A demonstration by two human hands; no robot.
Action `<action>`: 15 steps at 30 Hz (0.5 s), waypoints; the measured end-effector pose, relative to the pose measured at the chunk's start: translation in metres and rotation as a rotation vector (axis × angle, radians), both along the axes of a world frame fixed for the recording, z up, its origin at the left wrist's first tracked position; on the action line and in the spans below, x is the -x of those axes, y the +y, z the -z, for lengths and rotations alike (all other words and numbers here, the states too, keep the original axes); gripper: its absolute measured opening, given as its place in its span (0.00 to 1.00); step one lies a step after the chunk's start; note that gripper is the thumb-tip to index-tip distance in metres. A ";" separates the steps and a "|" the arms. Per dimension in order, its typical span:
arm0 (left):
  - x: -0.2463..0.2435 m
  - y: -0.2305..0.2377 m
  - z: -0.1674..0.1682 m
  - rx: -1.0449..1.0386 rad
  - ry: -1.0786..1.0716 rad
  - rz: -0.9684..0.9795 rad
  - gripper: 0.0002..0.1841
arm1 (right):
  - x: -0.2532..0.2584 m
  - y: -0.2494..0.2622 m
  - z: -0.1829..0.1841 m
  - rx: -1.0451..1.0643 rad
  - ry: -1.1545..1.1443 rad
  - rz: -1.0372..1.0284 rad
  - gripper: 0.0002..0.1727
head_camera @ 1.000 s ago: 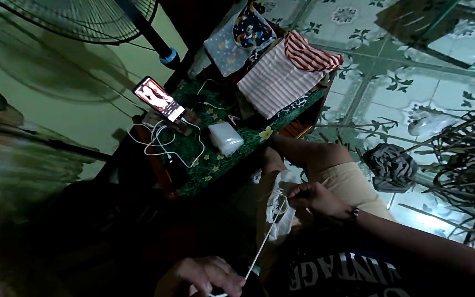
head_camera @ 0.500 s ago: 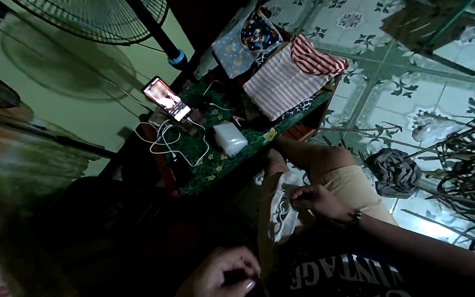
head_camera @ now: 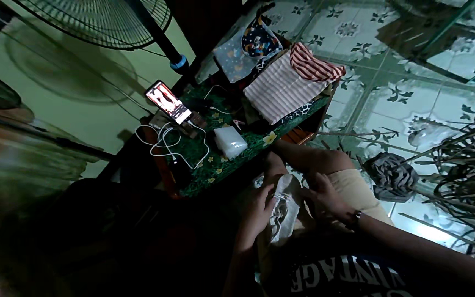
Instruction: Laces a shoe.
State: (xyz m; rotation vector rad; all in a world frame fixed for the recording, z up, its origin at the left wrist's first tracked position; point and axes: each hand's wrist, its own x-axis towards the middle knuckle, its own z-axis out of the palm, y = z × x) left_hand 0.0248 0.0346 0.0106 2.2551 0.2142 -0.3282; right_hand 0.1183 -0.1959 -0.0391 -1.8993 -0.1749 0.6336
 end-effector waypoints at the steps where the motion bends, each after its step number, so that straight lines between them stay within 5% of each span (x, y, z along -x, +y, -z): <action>1: 0.000 0.000 0.004 0.021 0.003 -0.008 0.25 | -0.002 0.000 0.001 -0.012 0.056 0.001 0.36; 6: 0.004 0.002 0.012 0.117 -0.032 -0.042 0.24 | 0.000 0.012 -0.005 -0.164 0.379 -0.073 0.35; 15: 0.021 0.009 0.003 0.183 -0.004 -0.078 0.18 | 0.007 0.020 -0.014 -0.286 0.479 -0.084 0.29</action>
